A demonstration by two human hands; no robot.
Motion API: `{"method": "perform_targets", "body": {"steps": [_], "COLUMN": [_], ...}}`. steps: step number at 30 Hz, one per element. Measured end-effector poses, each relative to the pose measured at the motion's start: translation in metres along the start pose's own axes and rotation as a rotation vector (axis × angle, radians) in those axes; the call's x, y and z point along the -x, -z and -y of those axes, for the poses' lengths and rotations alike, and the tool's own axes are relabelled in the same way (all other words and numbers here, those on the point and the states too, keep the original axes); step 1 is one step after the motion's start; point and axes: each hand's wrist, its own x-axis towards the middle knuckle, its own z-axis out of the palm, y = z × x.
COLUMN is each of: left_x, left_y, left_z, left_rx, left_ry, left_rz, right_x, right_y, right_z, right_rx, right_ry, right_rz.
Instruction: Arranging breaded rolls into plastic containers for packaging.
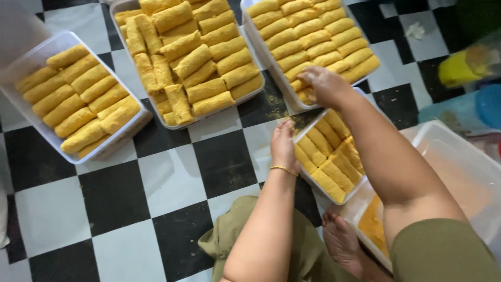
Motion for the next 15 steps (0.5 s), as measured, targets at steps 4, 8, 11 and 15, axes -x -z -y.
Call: {"method": "perform_targets", "body": {"steps": [4,8,11,15], "left_x": [0.017,0.016,0.015,0.014], "left_y": [-0.005,-0.008,-0.005,-0.004], "left_z": [-0.006,0.000,-0.001,-0.002], "left_rx": [-0.020,-0.051,-0.033,-0.024], "left_ry": [0.043,0.045,0.043,0.053], "left_rz": [0.019,0.040,0.027,0.028], "right_x": [-0.006,-0.019,-0.024,-0.023], "right_y": [0.026,0.028,0.040,0.037], "right_z": [-0.007,-0.007,0.001,-0.008], "right_rx": [0.204,0.339,0.341,0.399], "right_ry": [0.024,0.097,0.107,0.138], "right_rz": [0.082,0.173,0.251,0.315]}}
